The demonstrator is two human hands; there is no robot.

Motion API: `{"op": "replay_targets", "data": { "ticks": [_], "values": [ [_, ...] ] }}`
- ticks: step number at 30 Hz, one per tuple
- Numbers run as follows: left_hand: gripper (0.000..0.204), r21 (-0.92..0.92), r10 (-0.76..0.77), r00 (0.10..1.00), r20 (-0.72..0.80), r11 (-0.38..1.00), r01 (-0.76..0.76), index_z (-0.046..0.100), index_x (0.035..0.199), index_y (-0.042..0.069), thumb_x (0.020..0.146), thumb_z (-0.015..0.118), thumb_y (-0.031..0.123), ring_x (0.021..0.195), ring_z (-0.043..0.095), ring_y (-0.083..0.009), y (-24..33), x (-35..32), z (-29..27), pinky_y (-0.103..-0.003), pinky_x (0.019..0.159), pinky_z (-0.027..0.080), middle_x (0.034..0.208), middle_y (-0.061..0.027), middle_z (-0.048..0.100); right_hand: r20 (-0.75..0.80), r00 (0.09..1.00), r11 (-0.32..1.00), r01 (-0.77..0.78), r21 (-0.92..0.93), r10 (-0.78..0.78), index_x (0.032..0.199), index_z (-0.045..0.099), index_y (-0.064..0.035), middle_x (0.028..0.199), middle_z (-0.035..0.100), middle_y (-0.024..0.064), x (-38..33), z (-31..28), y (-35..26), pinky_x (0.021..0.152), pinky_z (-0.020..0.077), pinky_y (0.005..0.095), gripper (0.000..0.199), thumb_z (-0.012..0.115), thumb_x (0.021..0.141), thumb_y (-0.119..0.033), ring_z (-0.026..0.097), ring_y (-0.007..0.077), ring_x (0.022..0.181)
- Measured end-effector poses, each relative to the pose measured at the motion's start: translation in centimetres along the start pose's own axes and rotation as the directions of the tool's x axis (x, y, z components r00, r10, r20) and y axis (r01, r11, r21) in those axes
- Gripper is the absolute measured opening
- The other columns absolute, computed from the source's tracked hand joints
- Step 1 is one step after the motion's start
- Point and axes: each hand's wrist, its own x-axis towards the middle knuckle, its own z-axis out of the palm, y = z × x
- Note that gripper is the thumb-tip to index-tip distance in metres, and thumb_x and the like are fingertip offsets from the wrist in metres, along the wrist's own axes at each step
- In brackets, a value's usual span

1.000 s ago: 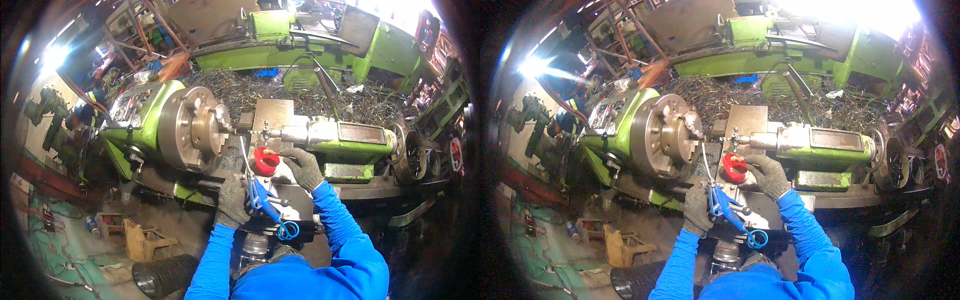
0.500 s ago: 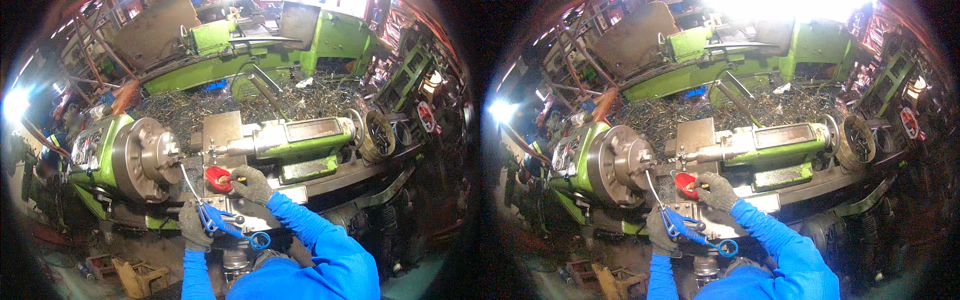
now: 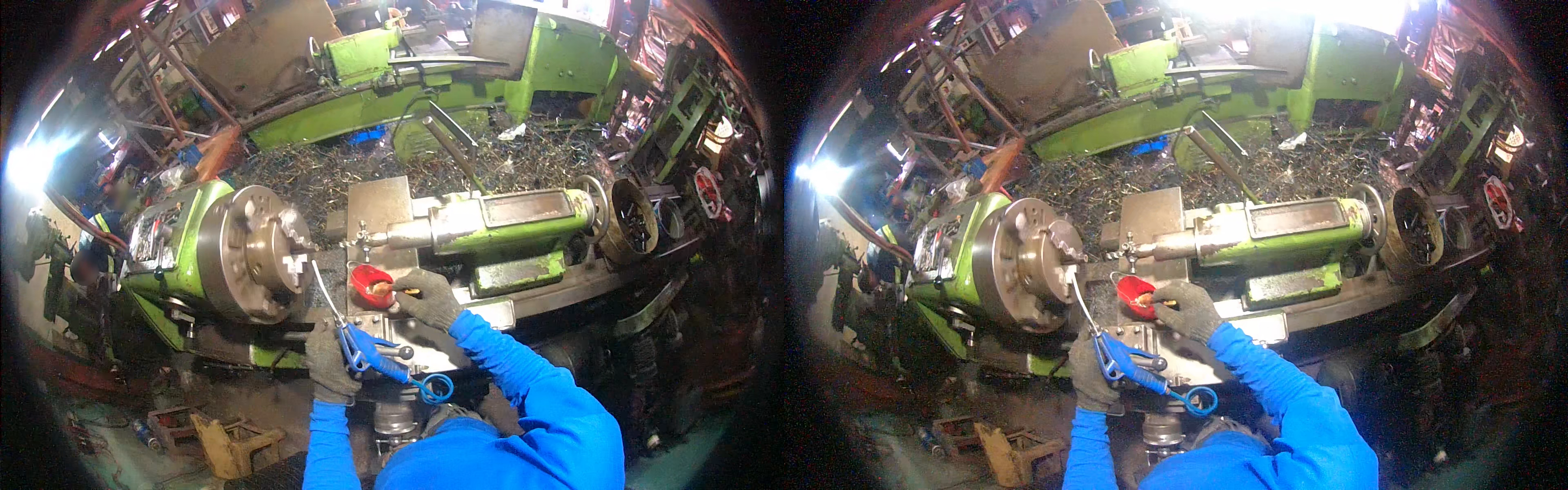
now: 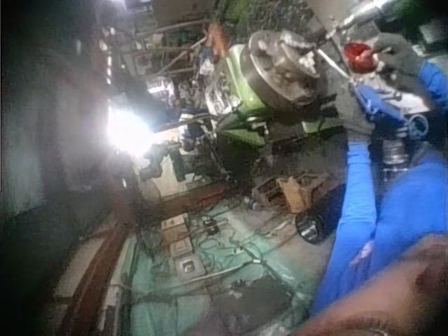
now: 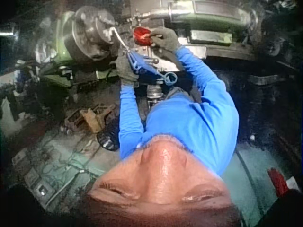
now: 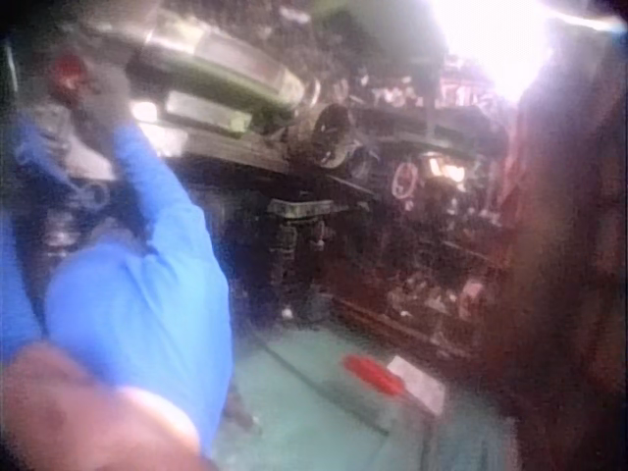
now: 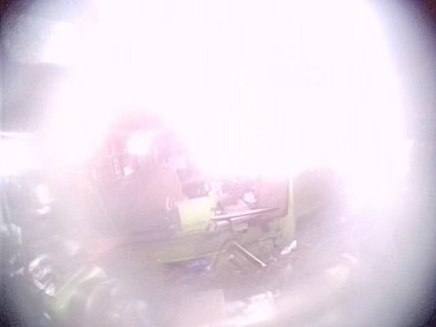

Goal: The person operates a metal lathe, adjusting the chuck and tool post while the workpiece rotates. They use a wrench to tighten components and a brush to clear metal shavings from the chuck area.

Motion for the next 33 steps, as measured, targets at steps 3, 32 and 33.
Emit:
{"op": "replay_targets", "data": {
  "ticks": [3, 32, 33],
  "values": [
    [0.079, -0.181, -0.131, 0.991, -0.029, 0.976, 0.124, 0.061, 0.136, -0.003, 0.076, 0.081, 0.043, 0.129, 0.059, -0.0487, 3.1, 0.4, -1.1, -0.059, 0.112, 0.043, 0.131, -0.0269, 0.065, -0.082, 0.993, 0.997, 0.081, 0.013, -0.080, 0.102, 0.079, -0.0053, 0.095, 0.074, 0.0138, -0.4, -0.1, 0.4, 0.079, 0.0592, 0.0384, 0.017, 0.078, 0.085, -0.009, 0.074, 0.0278, 0.089],
    [0.073, 0.048, 0.184, 0.974, -0.130, 0.983, -0.179, 0.064, 0.128, -0.006, 0.073, 0.079, 0.040, 0.125, 0.059, -0.0538, 2.4, -0.1, -1.1, -0.059, 0.110, 0.045, 0.131, -0.0361, 0.061, -0.033, 0.921, 0.916, -0.389, -0.101, 0.387, 0.100, 0.080, -0.0124, 0.102, 0.077, 0.0197, 17.4, 10.0, 1.2, 0.091, 0.0558, 0.0500, 0.027, 0.066, 0.087, -0.032, 0.073, 0.0398, 0.100],
    [0.068, 0.057, 0.202, 0.970, -0.133, 0.979, -0.196, 0.066, 0.125, -0.005, 0.074, 0.078, 0.040, 0.125, 0.058, -0.0534, 2.5, -0.1, -1.3, -0.059, 0.110, 0.045, 0.129, -0.0346, 0.062, -0.030, 0.924, 0.915, -0.382, -0.131, 0.382, 0.100, 0.080, -0.0123, 0.103, 0.077, 0.0199, 17.7, 10.3, 1.4, 0.092, 0.0557, 0.0501, 0.027, 0.066, 0.087, -0.032, 0.073, 0.0400, 0.101]
  ]
}}
